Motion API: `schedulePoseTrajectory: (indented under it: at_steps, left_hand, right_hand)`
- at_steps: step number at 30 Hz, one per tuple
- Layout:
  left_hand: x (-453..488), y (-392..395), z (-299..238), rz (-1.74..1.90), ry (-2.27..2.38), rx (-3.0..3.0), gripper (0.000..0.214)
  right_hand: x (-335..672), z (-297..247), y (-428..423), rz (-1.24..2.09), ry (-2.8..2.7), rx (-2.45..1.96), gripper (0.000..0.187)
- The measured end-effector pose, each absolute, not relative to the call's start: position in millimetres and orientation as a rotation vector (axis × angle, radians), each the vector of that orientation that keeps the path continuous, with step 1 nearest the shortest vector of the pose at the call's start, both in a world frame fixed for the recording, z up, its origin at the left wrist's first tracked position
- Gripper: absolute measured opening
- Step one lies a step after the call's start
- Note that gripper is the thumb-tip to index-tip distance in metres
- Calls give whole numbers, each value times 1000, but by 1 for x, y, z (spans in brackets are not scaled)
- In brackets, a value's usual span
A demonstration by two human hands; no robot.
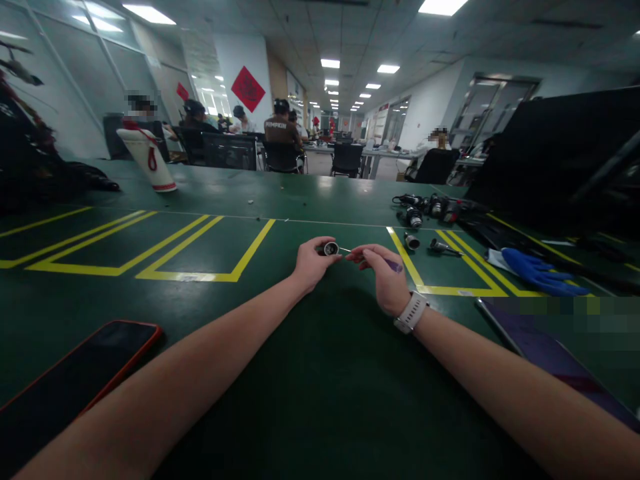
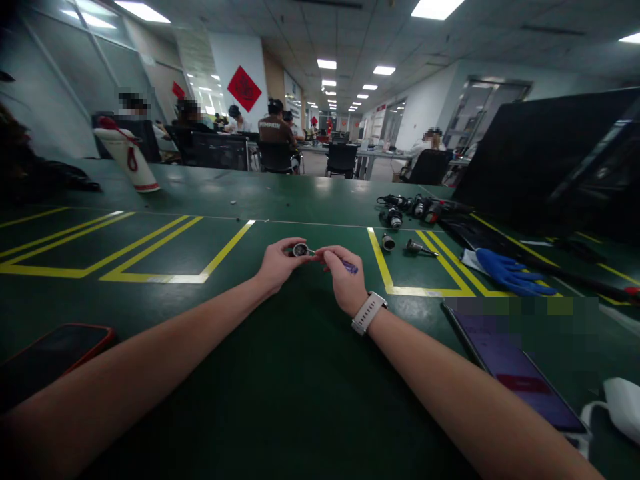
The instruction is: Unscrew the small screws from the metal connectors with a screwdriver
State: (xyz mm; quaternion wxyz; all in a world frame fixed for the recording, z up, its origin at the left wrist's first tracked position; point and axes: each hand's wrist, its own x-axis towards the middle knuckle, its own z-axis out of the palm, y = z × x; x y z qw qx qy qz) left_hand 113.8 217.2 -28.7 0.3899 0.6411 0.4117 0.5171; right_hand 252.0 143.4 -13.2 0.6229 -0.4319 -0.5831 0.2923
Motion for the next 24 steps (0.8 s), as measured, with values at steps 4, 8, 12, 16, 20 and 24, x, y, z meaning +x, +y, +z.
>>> schedulePoseTrajectory:
  at_steps: [4,8,12,16,20,24]
  left_hand:
    - [116,225,-35,1243,1038,1666,39]
    - [115,227,-40,1195,1030,1682,41]
    - [115,229,-43,1192,1041,1692,41]
    - [115,230,-45,1206,1028,1752,41]
    - [115,229,-45,1213,1012,1918,37]
    - [113,227,-44,1216,1040,2045,35]
  right_hand:
    - [254,-20,152,623,-1388,-1070,8]
    - [253,-23,153,528,-1485,-1140,4]
    - [250,-20,146,366,-1570,-1130,7]
    - [248,-21,142,247,-1648,-1156,7]
    - [249,-26,144,144,-1707,-1208,7]
    - [248,-27,144,-1,-1755,-1247,8]
